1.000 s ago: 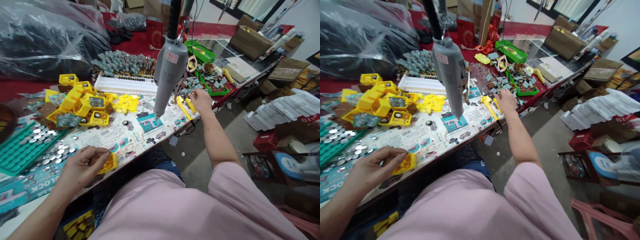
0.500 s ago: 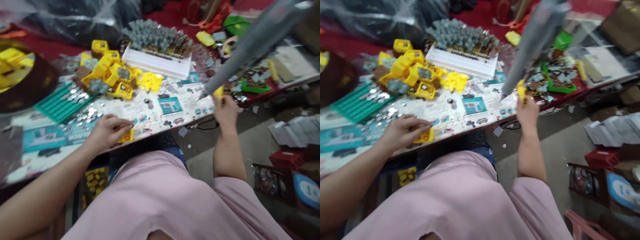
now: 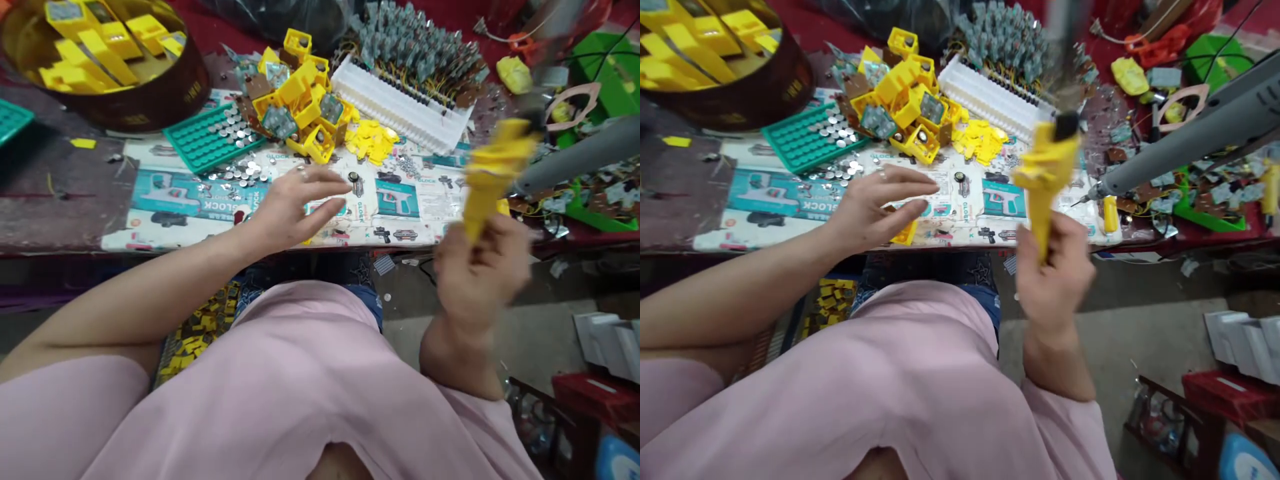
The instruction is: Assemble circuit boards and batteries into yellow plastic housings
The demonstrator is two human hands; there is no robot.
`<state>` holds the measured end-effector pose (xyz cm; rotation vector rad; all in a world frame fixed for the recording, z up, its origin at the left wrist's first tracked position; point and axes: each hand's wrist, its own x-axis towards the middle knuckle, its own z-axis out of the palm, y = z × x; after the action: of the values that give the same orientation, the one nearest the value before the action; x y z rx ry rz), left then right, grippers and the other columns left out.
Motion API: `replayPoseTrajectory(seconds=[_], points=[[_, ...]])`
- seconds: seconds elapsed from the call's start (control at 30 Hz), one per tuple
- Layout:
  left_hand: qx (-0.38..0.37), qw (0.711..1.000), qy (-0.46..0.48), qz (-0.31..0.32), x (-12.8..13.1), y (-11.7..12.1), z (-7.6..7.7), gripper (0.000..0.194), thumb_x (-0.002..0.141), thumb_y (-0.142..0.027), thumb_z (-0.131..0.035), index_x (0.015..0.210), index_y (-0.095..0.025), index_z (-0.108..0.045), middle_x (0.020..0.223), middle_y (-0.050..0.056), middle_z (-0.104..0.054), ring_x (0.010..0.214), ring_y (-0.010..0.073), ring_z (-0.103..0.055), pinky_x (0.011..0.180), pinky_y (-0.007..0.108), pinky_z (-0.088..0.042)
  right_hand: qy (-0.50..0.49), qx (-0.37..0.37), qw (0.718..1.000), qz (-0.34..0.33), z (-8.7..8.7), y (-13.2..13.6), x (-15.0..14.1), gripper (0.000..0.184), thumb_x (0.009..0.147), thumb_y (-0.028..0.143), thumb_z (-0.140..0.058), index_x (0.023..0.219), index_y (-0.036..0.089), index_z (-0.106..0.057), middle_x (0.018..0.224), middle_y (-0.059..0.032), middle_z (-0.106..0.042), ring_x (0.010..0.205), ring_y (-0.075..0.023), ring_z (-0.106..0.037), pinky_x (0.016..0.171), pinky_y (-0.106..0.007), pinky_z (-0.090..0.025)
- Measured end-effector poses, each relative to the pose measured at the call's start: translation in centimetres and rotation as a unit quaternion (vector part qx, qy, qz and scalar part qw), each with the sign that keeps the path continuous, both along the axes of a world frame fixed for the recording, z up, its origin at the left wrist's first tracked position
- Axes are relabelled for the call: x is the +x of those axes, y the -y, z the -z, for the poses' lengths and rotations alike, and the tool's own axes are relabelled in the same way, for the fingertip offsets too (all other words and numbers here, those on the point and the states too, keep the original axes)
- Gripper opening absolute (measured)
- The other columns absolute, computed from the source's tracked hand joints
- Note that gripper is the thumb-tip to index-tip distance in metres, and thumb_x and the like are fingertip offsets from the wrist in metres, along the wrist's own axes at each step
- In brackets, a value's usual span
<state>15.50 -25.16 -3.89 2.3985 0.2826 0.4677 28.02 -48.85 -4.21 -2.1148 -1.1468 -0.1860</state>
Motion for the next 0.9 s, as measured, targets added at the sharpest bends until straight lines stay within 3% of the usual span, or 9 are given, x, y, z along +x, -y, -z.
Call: replayPoseTrajectory(seconds=[0.07,0.2,0.3,0.4,0.5,0.57,0.7,0.8,0.9], points=[[-0.050,0.999,-0.006,0.012,1.6,1.1,-0.9,0.038,0.097,-0.044,-0.046,0.124,-0.024,-0.065,0.121,0.004,-0.071,0.117,0.0243,-0.065,0.094,0.041,-0.054,0.025,0.038,0.998,0.039,-0.4,-4.4,-0.3,0.037,0.098,0.049,-0.046,0.124,0.023,-0.056,0.096,-0.0081,-0.068,0.080,-0.0200,-0.067,0.073,-0.037,-0.055],[-0.191,0.980,0.003,-0.060,4.5,2.2,-2.7,0.038,0.104,-0.031,-0.032,0.131,-0.022,-0.056,0.124,0.000,-0.070,0.115,0.0216,-0.068,0.084,0.035,-0.059,0.070,0.012,0.997,-0.034,-1.4,-9.7,-0.9,0.041,0.102,0.044,-0.035,0.130,0.022,-0.055,0.114,-0.0110,-0.068,0.107,-0.0252,-0.067,0.093,-0.044,-0.055],[-0.297,0.950,0.033,-0.090,5.4,1.3,-3.9,0.037,0.104,-0.022,-0.028,0.125,-0.016,-0.058,0.124,-0.001,-0.071,0.121,0.0192,-0.065,0.089,0.032,-0.057,0.180,0.053,0.981,-0.045,-1.5,-9.5,-1.9,0.034,0.100,0.036,-0.046,0.131,0.026,-0.055,0.122,-0.0105,-0.066,0.116,-0.0269,-0.063,0.100,-0.046,-0.053],[-0.338,0.936,0.033,-0.087,5.6,0.1,-4.9,0.042,0.104,-0.021,-0.022,0.124,-0.016,-0.059,0.121,-0.005,-0.072,0.123,0.0178,-0.063,0.088,0.032,-0.054,0.259,0.146,0.949,-0.104,0.0,-8.0,-3.6,0.034,0.089,0.023,-0.066,0.120,0.034,-0.060,0.106,-0.0041,-0.069,0.101,-0.0220,-0.067,0.094,-0.040,-0.057],[-0.371,0.927,0.020,-0.059,5.6,-0.2,-5.0,0.047,0.105,-0.023,-0.017,0.128,-0.017,-0.057,0.123,-0.005,-0.071,0.123,0.0155,-0.062,0.090,0.032,-0.053,0.122,0.177,0.957,-0.196,2.8,-7.9,-4.5,0.045,0.092,0.026,-0.061,0.134,0.036,-0.052,0.089,-0.0001,-0.068,0.080,-0.0168,-0.067,0.075,-0.033,-0.060],[-0.396,0.918,0.022,-0.028,5.6,0.4,-4.6,0.044,0.106,-0.021,-0.020,0.127,-0.015,-0.057,0.123,-0.005,-0.071,0.124,0.0130,-0.061,0.095,0.031,-0.053,-0.019,0.182,0.970,-0.163,4.4,-9.1,-4.0,0.056,0.099,0.037,-0.047,0.152,0.034,-0.029,0.094,-0.0028,-0.067,0.071,-0.0160,-0.066,0.064,-0.032,-0.059],[-0.313,0.949,-0.018,0.026,5.5,2.6,-3.6,0.041,0.106,-0.024,-0.026,0.117,-0.015,-0.065,0.117,-0.003,-0.074,0.119,0.0157,-0.065,0.093,0.035,-0.056,-0.107,0.245,0.962,-0.051,4.8,-12.1,-0.8,0.068,0.101,0.055,-0.018,0.157,0.027,0.008,0.097,-0.0082,-0.061,0.068,-0.0187,-0.065,0.059,-0.035,-0.057],[-0.225,0.972,-0.045,0.047,4.5,3.0,-3.1,0.042,0.107,-0.028,-0.027,0.122,-0.021,-0.065,0.113,-0.001,-0.075,0.111,0.0165,-0.068,0.090,0.036,-0.057,-0.027,0.270,0.963,-0.006,3.7,-12.4,0.9,0.065,0.100,0.056,-0.005,0.155,0.026,-0.020,0.084,-0.0070,-0.059,0.075,-0.0215,-0.069,0.063,-0.036,-0.058],[-0.149,0.985,-0.058,0.069,1.8,1.1,-2.5,0.034,0.103,-0.032,-0.039,0.123,-0.026,-0.066,0.113,0.001,-0.075,0.110,0.0188,-0.068,0.092,0.037,-0.055,0.005,0.191,0.980,-0.060,3.3,-10.3,1.5,0.060,0.100,0.060,-0.015,0.149,0.033,-0.033,0.105,-0.0086,-0.068,0.094,-0.0218,-0.072,0.075,-0.036,-0.062]])
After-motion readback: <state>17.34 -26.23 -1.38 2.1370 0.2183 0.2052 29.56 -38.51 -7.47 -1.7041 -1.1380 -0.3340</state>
